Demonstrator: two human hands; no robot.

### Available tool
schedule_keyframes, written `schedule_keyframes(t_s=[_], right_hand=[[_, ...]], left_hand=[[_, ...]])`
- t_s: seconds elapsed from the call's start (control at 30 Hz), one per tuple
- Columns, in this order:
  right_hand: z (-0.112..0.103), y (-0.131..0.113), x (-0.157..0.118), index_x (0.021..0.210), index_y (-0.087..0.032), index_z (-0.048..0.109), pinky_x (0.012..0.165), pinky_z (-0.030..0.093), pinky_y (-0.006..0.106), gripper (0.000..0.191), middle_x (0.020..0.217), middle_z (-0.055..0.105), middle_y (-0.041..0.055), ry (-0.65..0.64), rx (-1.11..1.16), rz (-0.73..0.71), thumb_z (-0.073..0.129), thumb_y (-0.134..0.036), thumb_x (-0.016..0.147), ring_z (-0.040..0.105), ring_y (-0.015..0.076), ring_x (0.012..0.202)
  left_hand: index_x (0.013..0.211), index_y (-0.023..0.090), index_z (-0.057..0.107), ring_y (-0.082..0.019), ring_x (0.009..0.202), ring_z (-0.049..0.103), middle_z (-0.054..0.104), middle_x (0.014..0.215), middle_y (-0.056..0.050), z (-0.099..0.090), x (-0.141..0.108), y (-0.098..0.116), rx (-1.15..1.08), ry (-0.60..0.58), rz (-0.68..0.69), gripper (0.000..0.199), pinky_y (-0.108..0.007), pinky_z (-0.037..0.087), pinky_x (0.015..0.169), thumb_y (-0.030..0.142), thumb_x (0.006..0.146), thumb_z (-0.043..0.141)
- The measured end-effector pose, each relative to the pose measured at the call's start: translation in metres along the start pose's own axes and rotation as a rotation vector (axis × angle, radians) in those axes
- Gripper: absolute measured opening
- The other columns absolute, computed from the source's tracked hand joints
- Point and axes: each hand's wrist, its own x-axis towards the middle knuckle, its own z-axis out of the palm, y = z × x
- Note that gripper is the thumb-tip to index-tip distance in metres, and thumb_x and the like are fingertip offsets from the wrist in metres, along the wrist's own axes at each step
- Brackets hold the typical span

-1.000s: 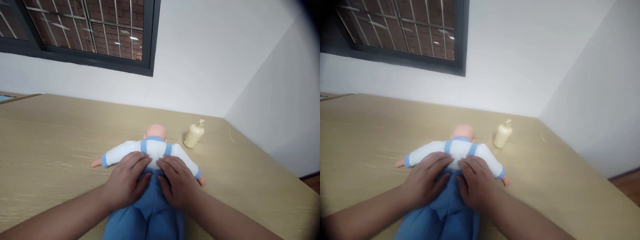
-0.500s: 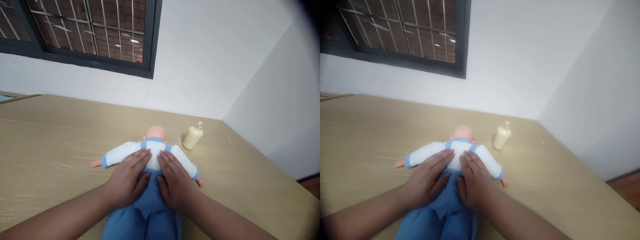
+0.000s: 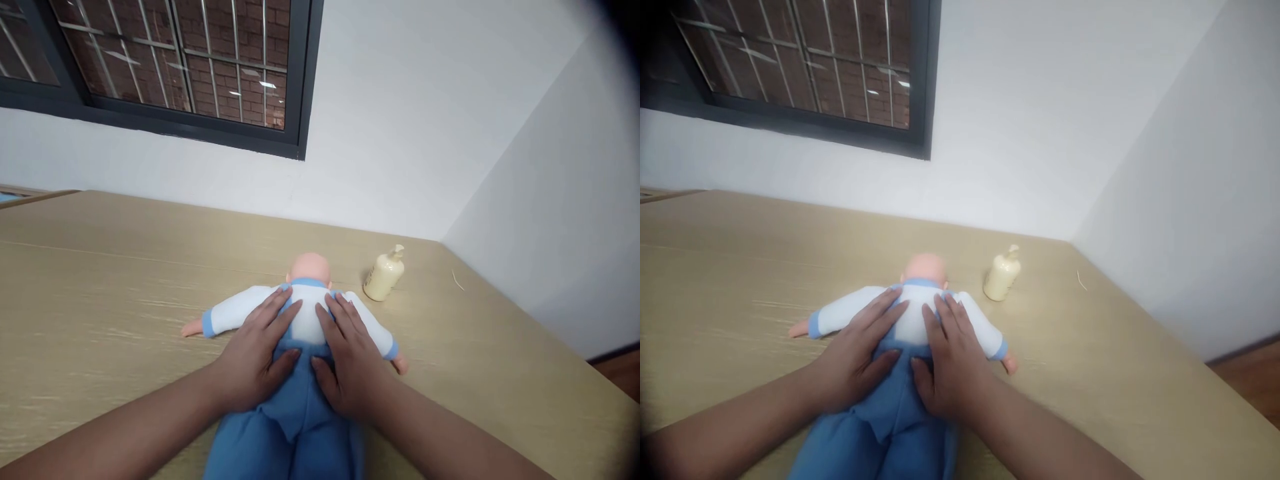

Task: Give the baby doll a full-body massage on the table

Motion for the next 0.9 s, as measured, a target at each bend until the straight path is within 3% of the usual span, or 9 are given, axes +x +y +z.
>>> schedule_keyframes(t_s=[0.1, 0.23, 0.33, 0.43, 0.57, 0.8, 0.9], right_hand=[[0.001, 0.002, 0.001, 0.157, -0.004, 0.026, 0.123, 0.025, 0.061, 0.078, 0.165, 0.022, 0.0213, -0.048, 0.014, 0.035, 0.051, -0.041, 0.093, 0.017, 0.0380, 0.154], [-0.002, 0.004, 0.005, 0.153, -0.007, 0.036, 0.121, 0.030, 0.058, 0.076, 0.154, 0.043, 0.0194, -0.075, 0.064, 0.066, 0.054, -0.044, 0.089, 0.037, 0.0362, 0.144], [-0.005, 0.005, 0.006, 0.150, -0.010, 0.043, 0.119, 0.032, 0.057, 0.074, 0.149, 0.048, 0.0184, -0.056, 0.092, 0.079, 0.058, -0.045, 0.086, 0.042, 0.0356, 0.139], [-0.005, 0.007, 0.006, 0.154, -0.016, 0.037, 0.120, 0.028, 0.060, 0.081, 0.159, 0.035, 0.0174, -0.053, 0.073, 0.090, 0.062, -0.047, 0.083, 0.030, 0.0388, 0.147], [-0.003, 0.010, 0.005, 0.160, -0.021, 0.023, 0.119, 0.023, 0.066, 0.095, 0.167, 0.012, 0.0176, -0.081, 0.051, 0.134, 0.066, -0.053, 0.081, 0.013, 0.0436, 0.153], [-0.005, 0.015, 0.012, 0.158, -0.029, 0.027, 0.115, 0.035, 0.058, 0.096, 0.152, 0.045, 0.0121, -0.132, 0.135, 0.199, 0.069, -0.057, 0.076, 0.041, 0.0380, 0.138], [-0.003, 0.015, 0.013, 0.157, -0.030, 0.029, 0.112, 0.038, 0.057, 0.094, 0.149, 0.047, 0.0112, -0.114, 0.139, 0.197, 0.070, -0.055, 0.076, 0.044, 0.0364, 0.135]], left_hand=[[0.155, 0.011, 0.026, -0.036, 0.145, 0.038, 0.039, 0.157, -0.023, 0.001, 0.001, -0.001, 0.002, -0.019, -0.006, 0.068, -0.057, 0.039, 0.114, 0.035, 0.097, 0.053], [0.145, 0.012, 0.042, -0.036, 0.134, 0.051, 0.055, 0.143, -0.020, -0.001, 0.004, -0.002, -0.006, -0.066, -0.034, 0.058, -0.058, 0.042, 0.110, 0.038, 0.094, 0.055], [0.140, 0.014, 0.048, -0.036, 0.130, 0.053, 0.059, 0.138, -0.018, -0.004, 0.006, -0.004, -0.018, -0.079, -0.044, 0.055, -0.062, 0.037, 0.113, 0.040, 0.092, 0.057], [0.140, 0.016, 0.048, -0.038, 0.139, 0.044, 0.052, 0.146, -0.019, -0.005, 0.007, -0.007, -0.002, -0.095, -0.038, 0.057, -0.066, 0.027, 0.118, 0.042, 0.091, 0.059], [0.147, 0.016, 0.042, -0.043, 0.149, 0.026, 0.028, 0.162, -0.022, -0.006, 0.006, -0.009, 0.022, -0.139, -0.084, 0.067, -0.066, 0.028, 0.116, 0.047, 0.091, 0.060], [0.148, 0.014, 0.042, -0.039, 0.132, 0.048, 0.052, 0.143, -0.021, -0.007, 0.015, -0.011, -0.017, -0.206, -0.108, 0.074, -0.064, 0.031, 0.114, 0.053, 0.088, 0.061], [0.149, 0.016, 0.041, -0.040, 0.134, 0.047, 0.050, 0.145, -0.021, -0.004, 0.014, -0.013, -0.013, -0.208, -0.112, 0.074, -0.065, 0.030, 0.114, 0.055, 0.089, 0.060]])
